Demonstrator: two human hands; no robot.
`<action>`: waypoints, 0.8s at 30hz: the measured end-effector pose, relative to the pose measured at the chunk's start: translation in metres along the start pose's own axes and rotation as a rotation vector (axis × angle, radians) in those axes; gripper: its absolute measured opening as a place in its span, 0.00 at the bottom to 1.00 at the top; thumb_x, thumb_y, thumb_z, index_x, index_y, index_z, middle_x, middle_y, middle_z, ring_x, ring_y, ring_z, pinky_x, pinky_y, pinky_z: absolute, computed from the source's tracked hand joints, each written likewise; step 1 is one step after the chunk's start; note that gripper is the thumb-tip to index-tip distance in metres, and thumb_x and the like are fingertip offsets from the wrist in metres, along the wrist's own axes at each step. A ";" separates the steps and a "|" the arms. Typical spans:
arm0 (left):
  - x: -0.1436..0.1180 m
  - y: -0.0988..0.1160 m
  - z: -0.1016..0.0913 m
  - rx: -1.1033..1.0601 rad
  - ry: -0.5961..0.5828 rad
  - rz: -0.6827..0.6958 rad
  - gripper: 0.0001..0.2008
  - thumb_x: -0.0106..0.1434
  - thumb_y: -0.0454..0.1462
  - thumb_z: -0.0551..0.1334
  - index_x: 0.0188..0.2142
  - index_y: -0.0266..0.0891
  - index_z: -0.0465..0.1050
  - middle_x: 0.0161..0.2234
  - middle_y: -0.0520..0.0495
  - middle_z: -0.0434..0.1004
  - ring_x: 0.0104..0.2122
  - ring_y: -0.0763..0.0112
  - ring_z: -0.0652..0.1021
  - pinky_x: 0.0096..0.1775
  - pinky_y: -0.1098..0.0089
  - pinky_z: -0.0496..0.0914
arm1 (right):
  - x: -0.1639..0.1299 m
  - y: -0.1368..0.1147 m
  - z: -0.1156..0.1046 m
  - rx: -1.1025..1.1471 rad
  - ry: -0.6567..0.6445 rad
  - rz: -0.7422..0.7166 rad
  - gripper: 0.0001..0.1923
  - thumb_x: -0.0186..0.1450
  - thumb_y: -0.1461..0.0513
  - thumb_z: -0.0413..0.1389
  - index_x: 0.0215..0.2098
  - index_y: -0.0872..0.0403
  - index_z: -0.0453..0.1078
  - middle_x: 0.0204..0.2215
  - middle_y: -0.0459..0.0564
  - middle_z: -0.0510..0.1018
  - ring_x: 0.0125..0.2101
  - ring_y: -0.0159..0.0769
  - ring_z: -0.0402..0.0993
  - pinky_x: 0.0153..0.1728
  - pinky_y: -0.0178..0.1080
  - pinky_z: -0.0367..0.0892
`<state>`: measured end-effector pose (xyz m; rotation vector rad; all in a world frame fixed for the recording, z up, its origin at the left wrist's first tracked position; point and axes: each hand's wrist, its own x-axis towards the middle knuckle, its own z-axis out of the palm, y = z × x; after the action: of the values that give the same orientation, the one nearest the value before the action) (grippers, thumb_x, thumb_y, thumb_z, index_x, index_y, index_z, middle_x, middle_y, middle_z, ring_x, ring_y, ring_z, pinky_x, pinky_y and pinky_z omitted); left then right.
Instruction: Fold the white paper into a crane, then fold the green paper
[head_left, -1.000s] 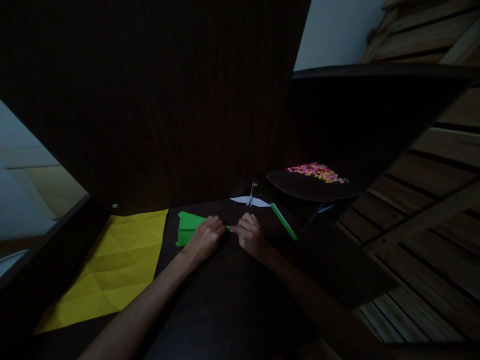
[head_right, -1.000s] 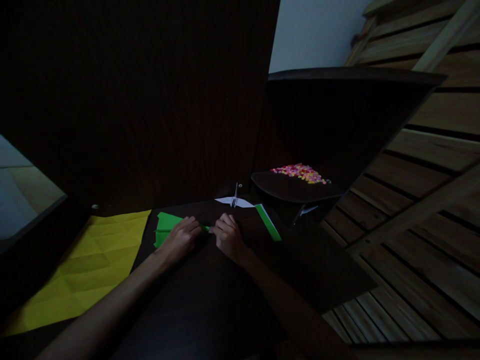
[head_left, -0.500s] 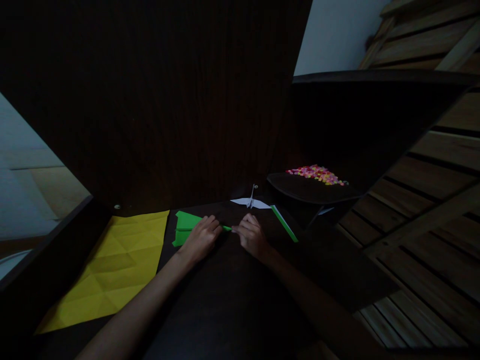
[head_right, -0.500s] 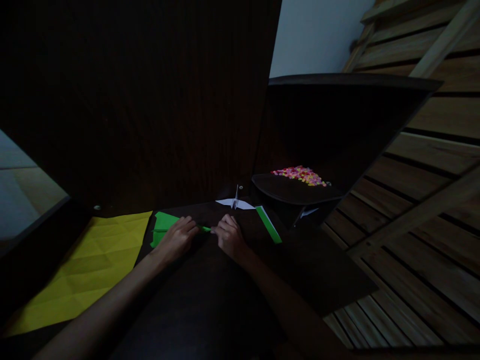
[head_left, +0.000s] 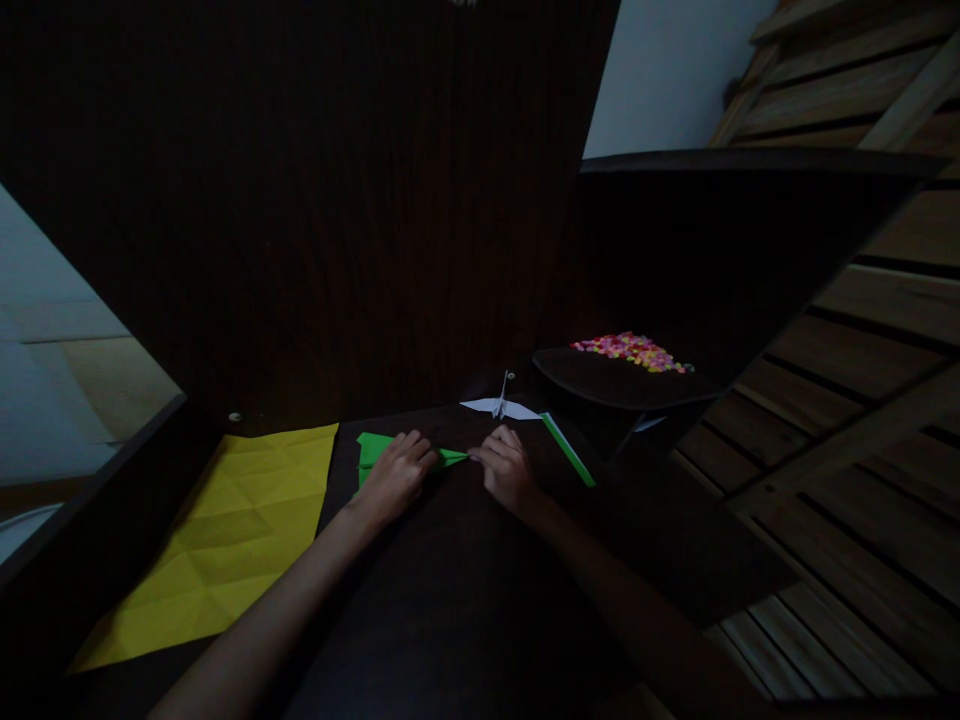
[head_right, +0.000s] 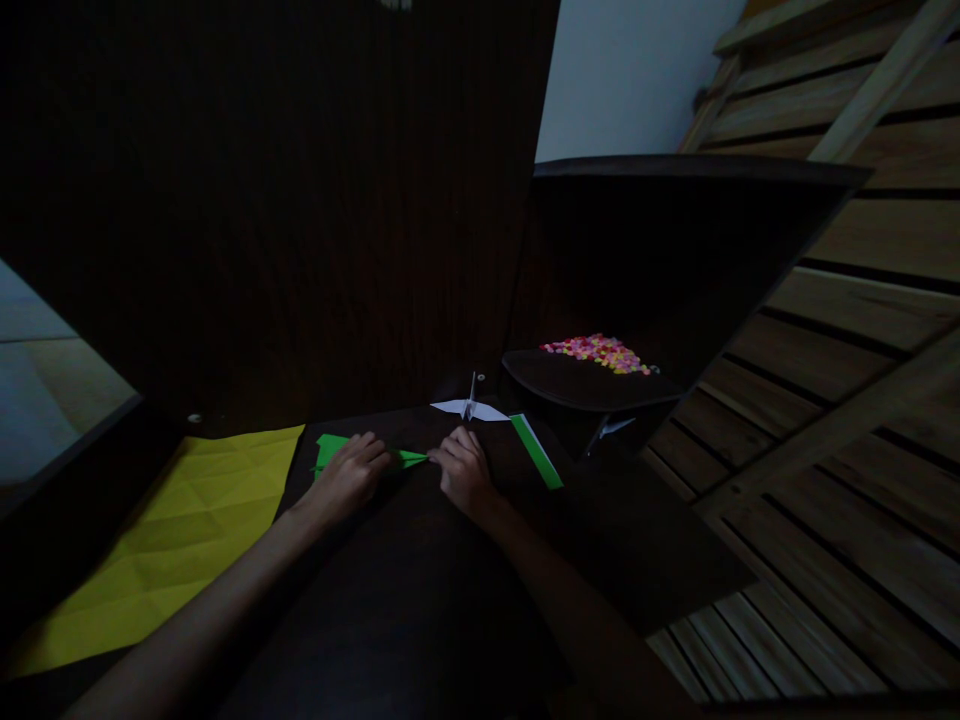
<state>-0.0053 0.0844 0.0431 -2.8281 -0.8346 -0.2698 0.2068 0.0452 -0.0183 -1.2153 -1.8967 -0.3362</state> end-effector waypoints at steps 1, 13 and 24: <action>0.000 0.000 0.000 -0.005 -0.006 -0.002 0.13 0.62 0.24 0.56 0.42 0.37 0.74 0.37 0.42 0.74 0.42 0.57 0.70 0.47 0.58 0.65 | 0.000 0.001 0.000 0.001 0.000 0.003 0.12 0.66 0.71 0.52 0.32 0.56 0.78 0.24 0.50 0.75 0.33 0.40 0.64 0.35 0.43 0.58; 0.033 -0.025 0.019 -0.013 -0.078 -0.131 0.12 0.57 0.24 0.59 0.36 0.38 0.77 0.39 0.42 0.77 0.45 0.55 0.73 0.48 0.60 0.66 | -0.001 -0.008 0.000 -0.034 -0.100 0.209 0.10 0.60 0.72 0.53 0.36 0.56 0.73 0.36 0.54 0.74 0.39 0.44 0.67 0.41 0.44 0.63; 0.070 -0.033 0.048 -0.010 -0.116 -0.176 0.06 0.67 0.34 0.60 0.40 0.35 0.74 0.43 0.45 0.76 0.47 0.61 0.74 0.50 0.56 0.67 | -0.007 -0.021 0.008 0.045 -0.242 0.147 0.10 0.57 0.73 0.54 0.30 0.53 0.71 0.33 0.50 0.72 0.37 0.39 0.67 0.38 0.40 0.66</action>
<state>0.0405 0.1583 0.0160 -2.8045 -1.1117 -0.1351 0.1859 0.0351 -0.0247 -1.4074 -1.9916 -0.0694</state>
